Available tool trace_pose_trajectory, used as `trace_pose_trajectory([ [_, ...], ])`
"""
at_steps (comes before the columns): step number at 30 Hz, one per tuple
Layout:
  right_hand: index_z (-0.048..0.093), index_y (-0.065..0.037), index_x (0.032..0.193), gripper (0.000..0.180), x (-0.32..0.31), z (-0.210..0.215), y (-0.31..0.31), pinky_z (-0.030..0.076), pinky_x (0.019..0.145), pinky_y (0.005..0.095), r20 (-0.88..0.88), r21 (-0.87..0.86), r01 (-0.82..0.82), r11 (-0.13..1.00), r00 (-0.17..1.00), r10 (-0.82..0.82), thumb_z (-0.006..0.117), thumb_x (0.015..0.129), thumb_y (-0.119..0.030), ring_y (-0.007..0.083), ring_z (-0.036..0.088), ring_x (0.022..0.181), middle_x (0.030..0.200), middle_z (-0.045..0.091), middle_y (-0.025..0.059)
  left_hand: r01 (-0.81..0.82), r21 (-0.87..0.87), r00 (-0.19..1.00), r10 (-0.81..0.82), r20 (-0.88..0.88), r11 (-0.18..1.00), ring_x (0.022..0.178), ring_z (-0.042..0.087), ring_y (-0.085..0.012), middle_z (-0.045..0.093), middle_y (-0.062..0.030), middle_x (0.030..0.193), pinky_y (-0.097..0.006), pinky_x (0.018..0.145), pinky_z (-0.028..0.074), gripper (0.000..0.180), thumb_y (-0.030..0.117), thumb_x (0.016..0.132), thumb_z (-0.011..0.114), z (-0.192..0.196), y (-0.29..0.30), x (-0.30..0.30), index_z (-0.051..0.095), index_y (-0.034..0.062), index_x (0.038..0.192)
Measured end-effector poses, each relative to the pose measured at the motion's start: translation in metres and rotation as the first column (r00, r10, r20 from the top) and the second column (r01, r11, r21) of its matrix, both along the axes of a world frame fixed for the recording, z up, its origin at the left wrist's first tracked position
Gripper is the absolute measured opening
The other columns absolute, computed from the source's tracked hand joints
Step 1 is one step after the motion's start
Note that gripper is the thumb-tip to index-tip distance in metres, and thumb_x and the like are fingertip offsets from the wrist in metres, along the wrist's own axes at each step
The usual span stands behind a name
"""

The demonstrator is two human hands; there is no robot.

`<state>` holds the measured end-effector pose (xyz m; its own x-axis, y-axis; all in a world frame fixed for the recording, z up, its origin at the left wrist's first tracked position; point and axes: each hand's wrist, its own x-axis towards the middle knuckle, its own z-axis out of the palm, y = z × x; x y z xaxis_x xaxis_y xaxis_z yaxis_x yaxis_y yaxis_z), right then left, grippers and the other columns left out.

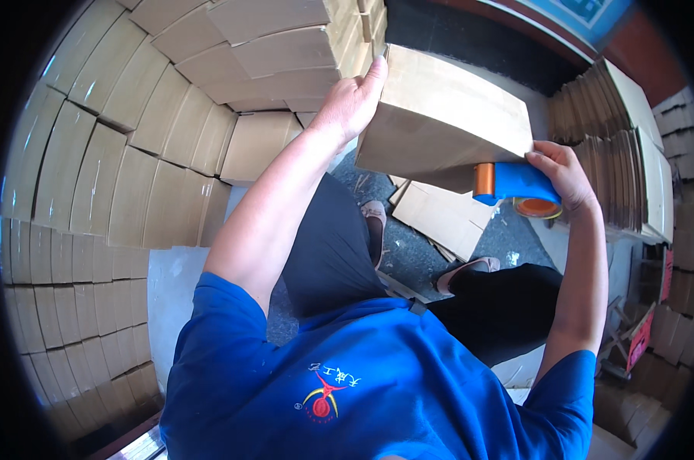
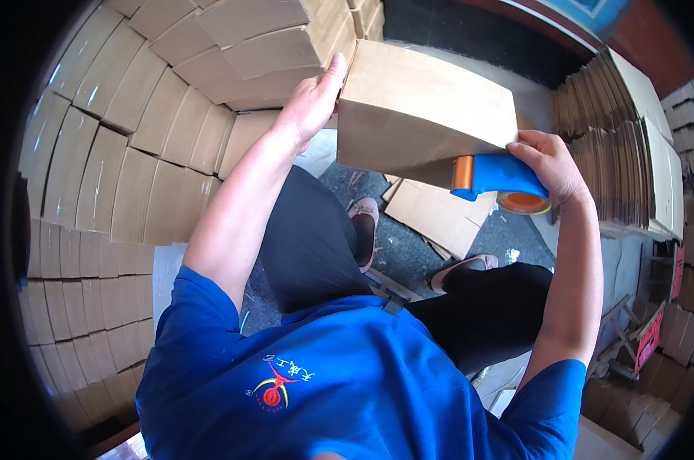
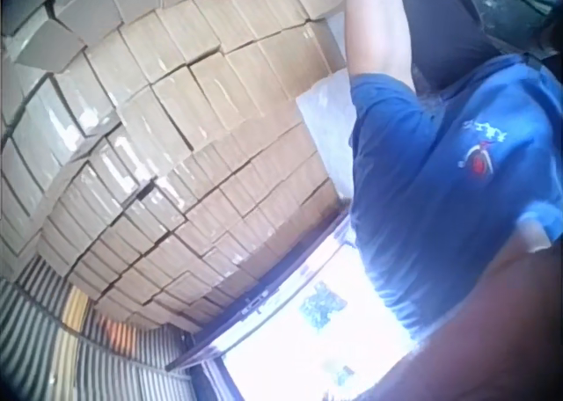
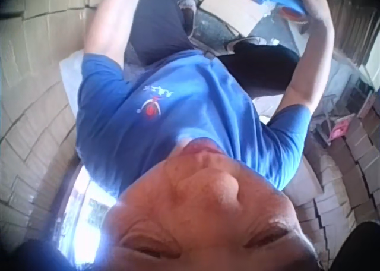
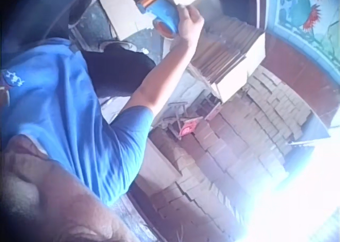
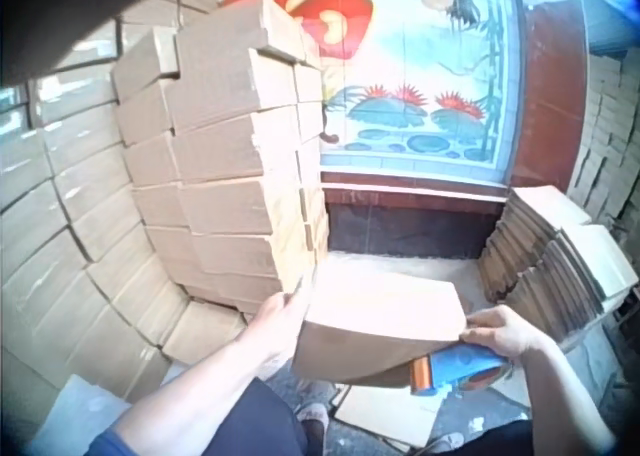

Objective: Folding flat cardboard into boxes and sealing them using a tape dispenser.

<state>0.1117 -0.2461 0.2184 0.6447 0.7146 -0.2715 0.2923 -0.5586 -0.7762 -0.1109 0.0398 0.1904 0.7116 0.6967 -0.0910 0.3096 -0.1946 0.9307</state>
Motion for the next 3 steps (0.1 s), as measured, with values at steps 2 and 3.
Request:
trace_pose_trajectory([
  [2, 0.062, 0.002, 0.127, 0.051, -0.012, 0.009, 0.021, 0.055, 0.088, 0.0356, 0.038, 0.036, -0.003, 0.999, 0.999, 0.002, 0.067, 0.089, -0.033, 0.0234, 0.068, 0.094, 0.107, 0.070, 0.0178, -0.097, 0.091, 0.994, 0.092, 0.053, 0.991, 0.115, 0.060, -0.0260, 0.067, -0.0246, 0.113, -0.038, 0.101, 0.043, 0.079, 0.068, 0.096, 0.040, 0.014, 0.005, -0.021, 0.068, -0.0033, 0.115],
  [3, 0.063, -0.001, 0.128, 0.051, -0.010, 0.010, 0.029, 0.055, 0.090, 0.0375, 0.062, 0.055, -0.097, 0.994, 0.994, 0.094, 0.066, 0.091, -0.036, 0.0247, 0.069, 0.094, 0.107, 0.070, 0.0171, -0.138, 0.122, 0.988, 0.129, 0.081, 0.983, 0.114, 0.061, -0.0243, 0.068, -0.0234, 0.111, -0.037, 0.101, 0.043, 0.075, 0.067, 0.096, 0.043, 0.018, 0.009, -0.032, 0.069, -0.0011, 0.114],
])
